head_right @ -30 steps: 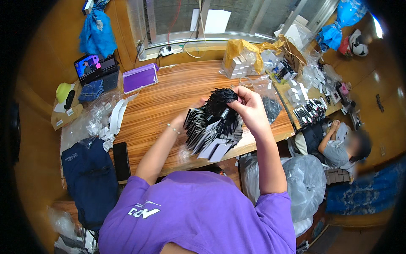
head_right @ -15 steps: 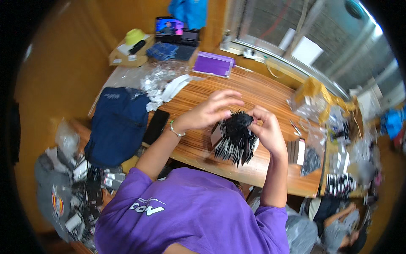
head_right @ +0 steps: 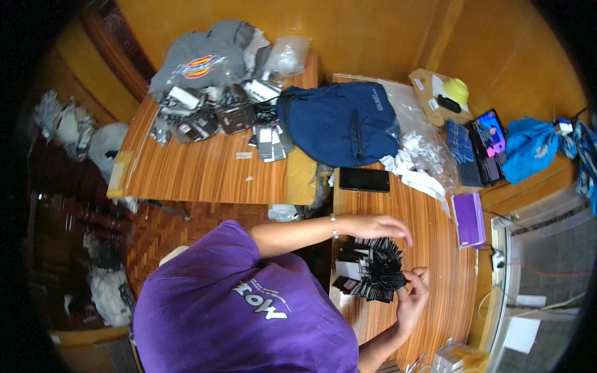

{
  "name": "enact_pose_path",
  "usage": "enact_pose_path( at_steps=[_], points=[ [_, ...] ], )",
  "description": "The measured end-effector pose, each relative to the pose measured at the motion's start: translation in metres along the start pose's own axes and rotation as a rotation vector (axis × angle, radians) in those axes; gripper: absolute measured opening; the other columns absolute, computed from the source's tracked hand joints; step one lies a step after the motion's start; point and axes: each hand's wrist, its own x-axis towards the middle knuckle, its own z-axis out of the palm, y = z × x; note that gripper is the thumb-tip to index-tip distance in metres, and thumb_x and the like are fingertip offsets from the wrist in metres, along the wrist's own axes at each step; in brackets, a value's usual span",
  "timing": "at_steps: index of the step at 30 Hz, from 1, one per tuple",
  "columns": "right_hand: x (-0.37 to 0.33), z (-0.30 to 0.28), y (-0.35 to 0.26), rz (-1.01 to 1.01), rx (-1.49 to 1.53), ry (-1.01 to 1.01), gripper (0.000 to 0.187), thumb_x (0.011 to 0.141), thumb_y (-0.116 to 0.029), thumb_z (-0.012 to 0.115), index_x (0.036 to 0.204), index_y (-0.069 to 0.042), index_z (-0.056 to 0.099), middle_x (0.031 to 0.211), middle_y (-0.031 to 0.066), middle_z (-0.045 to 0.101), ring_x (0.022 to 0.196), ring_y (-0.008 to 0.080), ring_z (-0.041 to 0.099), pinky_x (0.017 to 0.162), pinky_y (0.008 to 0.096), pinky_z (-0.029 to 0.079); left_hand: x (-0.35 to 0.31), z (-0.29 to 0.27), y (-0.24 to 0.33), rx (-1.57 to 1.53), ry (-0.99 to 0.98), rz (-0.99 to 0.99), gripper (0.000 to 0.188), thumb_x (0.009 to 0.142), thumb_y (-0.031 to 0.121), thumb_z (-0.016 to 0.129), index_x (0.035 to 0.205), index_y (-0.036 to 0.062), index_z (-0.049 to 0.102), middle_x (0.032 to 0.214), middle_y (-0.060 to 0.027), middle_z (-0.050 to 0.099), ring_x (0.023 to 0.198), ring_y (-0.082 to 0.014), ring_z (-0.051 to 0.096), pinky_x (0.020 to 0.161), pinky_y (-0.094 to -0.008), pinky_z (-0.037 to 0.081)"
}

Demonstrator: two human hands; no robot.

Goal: The person gathers small black rectangular items, places them into a clear plastic bag, and seals it. They repeat this process with additional items, stacking the sealed bags on the table.

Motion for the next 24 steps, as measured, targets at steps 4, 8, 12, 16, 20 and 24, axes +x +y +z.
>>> enact_pose_path(
  at_steps=[4,8,12,16,20,24],
  points=[
    [-0.023,-0.009,0.028,0.037,0.093,-0.028,0.018,0.063,0.007,0.061,0.081,0.003,0.061,0.080,0.0043,0.042,0.080,0.0162,0.043,0.075,0.0249,0.035,-0.066,-0.021,-0.018,-0.005,0.407,-0.037,0.029,0.095,0.025,0.043,0.108,0.0038,0.058,0.106,-0.0059,0.060,0.103,-0.0162,0.054,0.093,-0.0319,0.041],
    [-0.041,-0.023,0.033,0.069,0.125,0.069,0.019,0.065,0.010,0.055,0.082,0.003,0.059,0.084,0.0054,0.045,0.080,0.0145,0.045,0.075,0.0236,0.037,-0.134,-0.044,-0.009,0.121,0.643,-0.234,0.025,0.093,0.025,0.045,0.105,0.0085,0.059,0.107,-0.0035,0.060,0.102,-0.0134,0.054,0.090,-0.0298,0.041],
    [-0.041,-0.016,0.023,0.033,0.005,0.081,0.020,0.064,0.008,0.054,0.083,0.004,0.059,0.086,0.0089,0.051,0.084,0.0193,0.050,0.078,0.0267,0.039,-0.173,-0.074,-0.011,0.220,0.851,-0.289,0.021,0.092,0.024,0.045,0.100,0.0108,0.059,0.103,-0.0012,0.062,0.097,-0.0116,0.056,0.087,-0.0288,0.042],
    [-0.035,0.014,-0.011,0.052,-0.037,0.095,0.021,0.062,0.007,0.052,0.081,0.005,0.059,0.085,0.0091,0.052,0.084,0.0194,0.051,0.078,0.0260,0.040,-0.168,-0.091,-0.025,0.144,0.872,-0.331,0.020,0.092,0.024,0.045,0.099,0.0119,0.059,0.098,0.0008,0.062,0.092,-0.0083,0.055,0.081,-0.0261,0.040],
    [-0.035,0.025,-0.033,0.118,-0.081,0.169,0.016,0.064,0.007,0.054,0.079,0.004,0.059,0.084,0.0071,0.051,0.080,0.0161,0.050,0.073,0.0238,0.039,-0.144,-0.107,-0.034,0.145,0.689,-0.259,0.019,0.093,0.019,0.045,0.096,0.0067,0.059,0.092,-0.0009,0.060,0.088,-0.0093,0.054,0.080,-0.0260,0.042],
    [-0.052,0.018,-0.035,0.140,-0.042,0.376,0.011,0.068,0.006,0.056,0.079,0.003,0.058,0.084,0.0053,0.051,0.079,0.0136,0.048,0.069,0.0231,0.037,-0.136,-0.150,-0.055,0.222,0.535,-0.208,0.017,0.092,0.014,0.048,0.094,0.0006,0.058,0.088,-0.0028,0.059,0.082,-0.0110,0.054,0.075,-0.0245,0.044]
  ],
)
